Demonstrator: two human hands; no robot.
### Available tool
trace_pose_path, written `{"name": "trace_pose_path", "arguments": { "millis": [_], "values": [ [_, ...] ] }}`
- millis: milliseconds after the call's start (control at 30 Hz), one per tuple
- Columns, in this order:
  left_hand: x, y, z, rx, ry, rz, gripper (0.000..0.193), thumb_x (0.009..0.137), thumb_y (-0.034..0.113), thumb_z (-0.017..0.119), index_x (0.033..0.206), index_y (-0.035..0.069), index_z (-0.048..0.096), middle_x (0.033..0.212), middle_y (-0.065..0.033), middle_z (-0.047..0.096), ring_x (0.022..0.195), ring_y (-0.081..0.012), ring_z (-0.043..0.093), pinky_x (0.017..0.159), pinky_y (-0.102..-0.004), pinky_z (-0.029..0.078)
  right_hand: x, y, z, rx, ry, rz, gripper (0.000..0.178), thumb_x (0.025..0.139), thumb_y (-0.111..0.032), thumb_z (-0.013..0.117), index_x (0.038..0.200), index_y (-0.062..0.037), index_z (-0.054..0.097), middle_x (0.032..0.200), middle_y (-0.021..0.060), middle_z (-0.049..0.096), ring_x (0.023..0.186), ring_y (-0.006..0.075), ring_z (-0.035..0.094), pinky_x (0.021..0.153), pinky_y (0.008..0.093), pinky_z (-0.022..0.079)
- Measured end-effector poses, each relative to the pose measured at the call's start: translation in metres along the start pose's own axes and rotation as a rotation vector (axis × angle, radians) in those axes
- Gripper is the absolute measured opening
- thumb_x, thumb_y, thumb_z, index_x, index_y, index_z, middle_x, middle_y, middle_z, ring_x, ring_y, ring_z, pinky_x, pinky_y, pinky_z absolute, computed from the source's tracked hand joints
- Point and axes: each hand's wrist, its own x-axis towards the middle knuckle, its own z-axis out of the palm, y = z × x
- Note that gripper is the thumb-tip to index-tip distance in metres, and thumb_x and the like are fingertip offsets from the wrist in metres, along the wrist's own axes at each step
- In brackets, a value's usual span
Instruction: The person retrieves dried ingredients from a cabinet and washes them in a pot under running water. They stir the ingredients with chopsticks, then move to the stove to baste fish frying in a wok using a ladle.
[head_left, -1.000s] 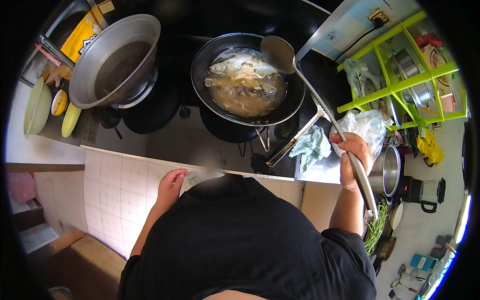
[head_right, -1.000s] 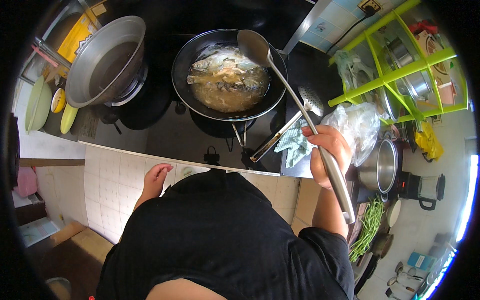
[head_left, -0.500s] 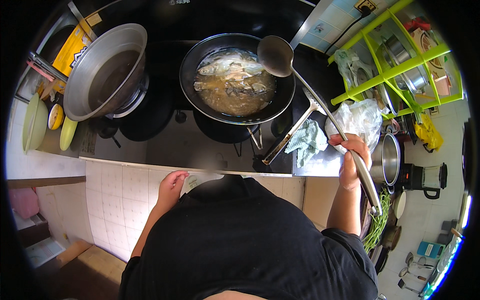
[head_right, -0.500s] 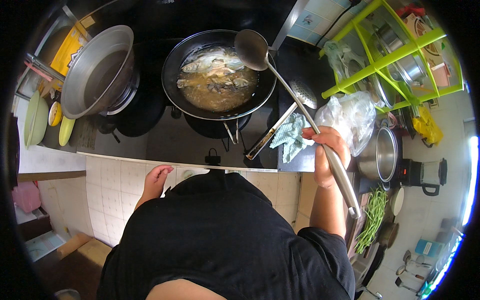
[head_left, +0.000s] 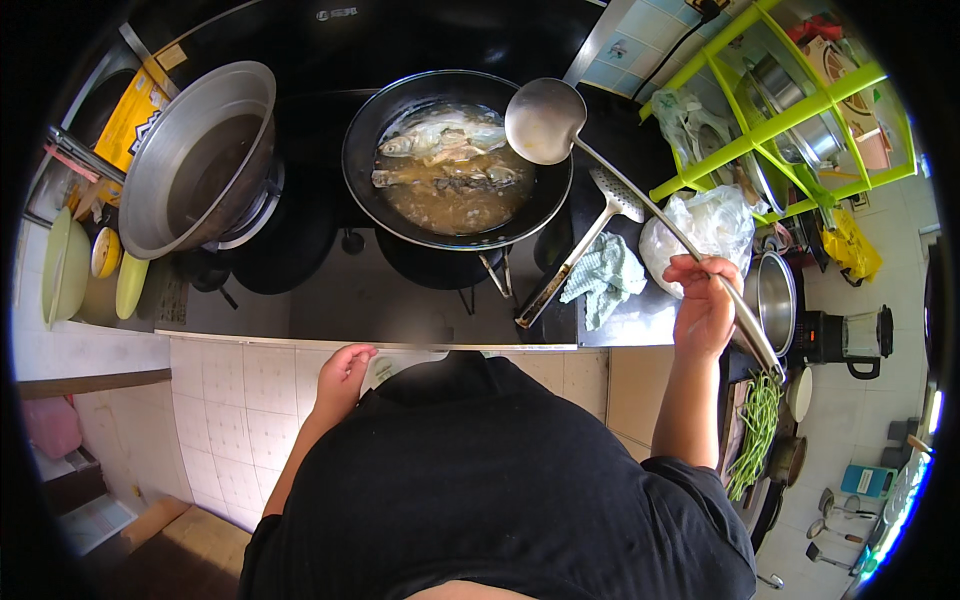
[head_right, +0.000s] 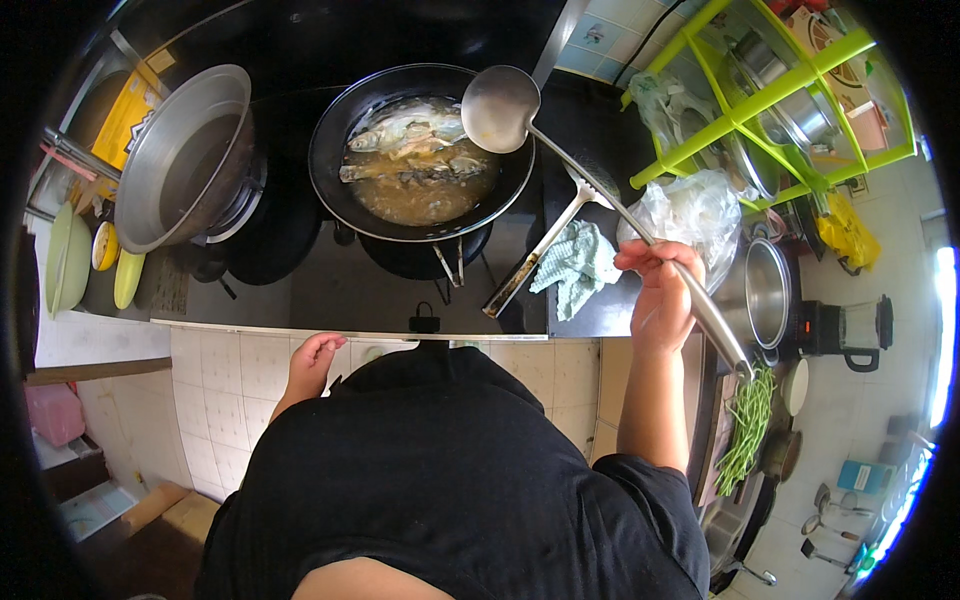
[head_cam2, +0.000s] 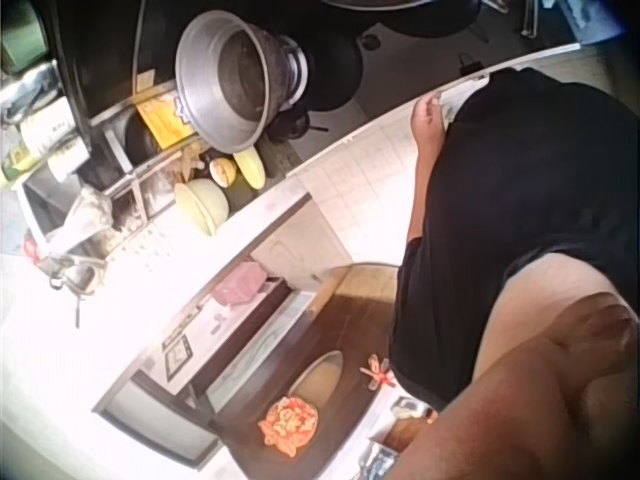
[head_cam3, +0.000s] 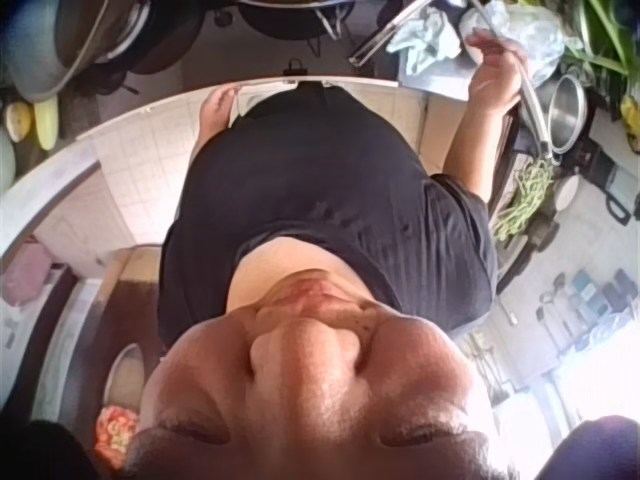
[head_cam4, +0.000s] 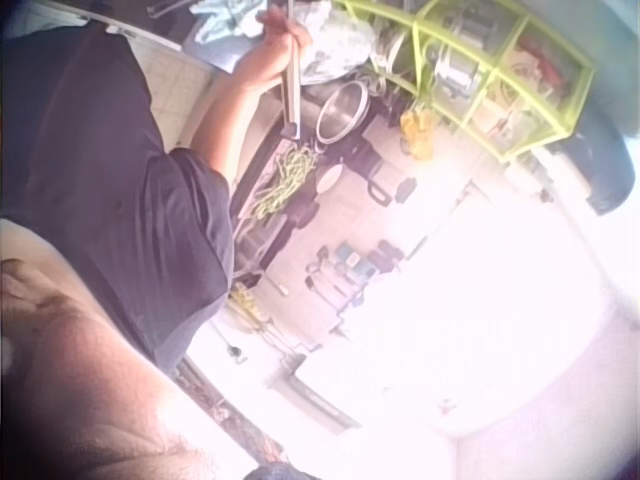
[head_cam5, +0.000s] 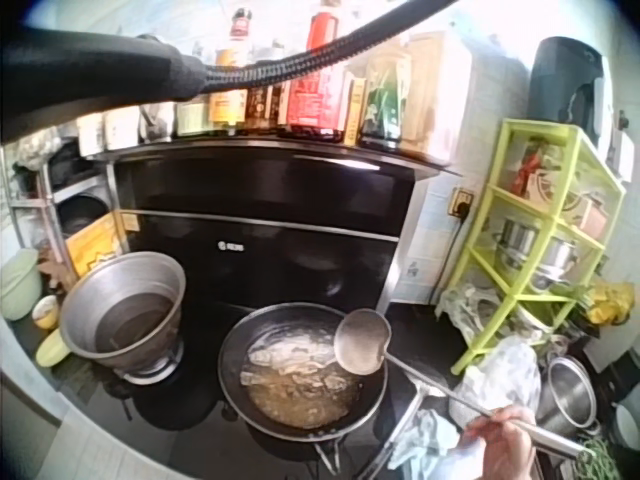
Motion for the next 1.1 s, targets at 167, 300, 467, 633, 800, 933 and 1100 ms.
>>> {"name": "trace_pose_path", "arguments": {
  "millis": [167, 300, 467, 633, 800, 933, 1100],
  "values": [
    [0.001, 0.001, 0.001, -0.011, -0.003, 0.021, 0.020, 0.092, 0.014, 0.049, 0.103, 0.000, 0.060, 0.098, -0.0093, 0.065, 0.092, -0.0160, 0.061, 0.081, -0.0265, 0.046, 0.002, 0.012, -0.001, 0.188, 0.090, 0.138, 0.019, 0.087, -0.015, 0.040, 0.098, -0.0026, 0.050, 0.087, 0.0207, 0.062, 0.073, 0.0276, 0.060, 0.071, 0.0382, 0.049],
    [-0.001, 0.001, 0.001, -0.016, 0.007, 0.004, 0.021, 0.092, 0.014, 0.050, 0.103, 0.000, 0.060, 0.098, -0.0092, 0.065, 0.091, -0.0161, 0.061, 0.081, -0.0266, 0.046, 0.001, 0.015, 0.000, 0.257, 0.086, 0.181, 0.019, 0.087, -0.016, 0.039, 0.097, -0.0034, 0.050, 0.087, 0.0207, 0.062, 0.072, 0.0273, 0.059, 0.071, 0.0380, 0.048],
    [-0.003, -0.001, -0.002, -0.001, 0.012, -0.014, 0.021, 0.092, 0.015, 0.050, 0.103, 0.000, 0.060, 0.098, -0.0085, 0.065, 0.091, -0.0152, 0.060, 0.080, -0.0264, 0.045, 0.000, 0.014, 0.005, 0.214, 0.004, 0.081, 0.018, 0.087, -0.016, 0.043, 0.097, -0.0026, 0.050, 0.087, 0.0210, 0.061, 0.072, 0.0272, 0.059, 0.071, 0.0380, 0.047],
    [-0.004, -0.001, -0.002, 0.003, 0.015, -0.024, 0.021, 0.092, 0.015, 0.050, 0.103, 0.001, 0.060, 0.098, -0.0079, 0.064, 0.091, -0.0150, 0.060, 0.080, -0.0265, 0.045, 0.002, 0.007, 0.002, -0.296, -0.253, -0.238, 0.021, 0.087, -0.018, 0.047, 0.099, -0.0007, 0.049, 0.088, 0.0216, 0.061, 0.075, 0.0284, 0.059, 0.072, 0.0391, 0.049],
    [-0.002, -0.004, -0.002, 0.011, 0.013, -0.023, 0.021, 0.092, 0.015, 0.050, 0.102, 0.000, 0.060, 0.099, -0.0086, 0.064, 0.091, -0.0155, 0.060, 0.080, -0.0267, 0.046, 0.013, -0.019, 0.005, -0.866, -0.685, -0.634, 0.032, 0.057, 0.007, 0.059, 0.087, -0.0038, 0.053, 0.086, 0.0158, 0.061, 0.070, 0.0295, 0.061, 0.058, 0.0344, 0.051],
    [0.000, -0.002, 0.002, 0.012, 0.018, -0.018, 0.021, 0.092, 0.015, 0.050, 0.102, 0.000, 0.060, 0.098, -0.0094, 0.065, 0.092, -0.0159, 0.060, 0.080, -0.0269, 0.046, 0.006, -0.017, -0.016, -1.083, -1.029, -0.669, 0.035, 0.063, -0.021, 0.065, 0.091, -0.0054, 0.053, 0.094, 0.0169, 0.056, 0.080, 0.0324, 0.060, 0.061, 0.0389, 0.051],
    [0.003, 0.008, 0.010, -0.004, -0.034, 0.005, 0.020, 0.091, 0.015, 0.051, 0.101, 0.000, 0.060, 0.095, -0.0078, 0.064, 0.089, -0.0147, 0.060, 0.079, -0.0263, 0.046, 0.007, 0.007, -0.053, -1.220, -1.204, -0.890, 0.028, 0.064, -0.016, 0.059, 0.090, -0.0094, 0.050, 0.098, 0.0149, 0.058, 0.083, 0.0263, 0.061, 0.062, 0.0319, 0.052]
  ]
}}
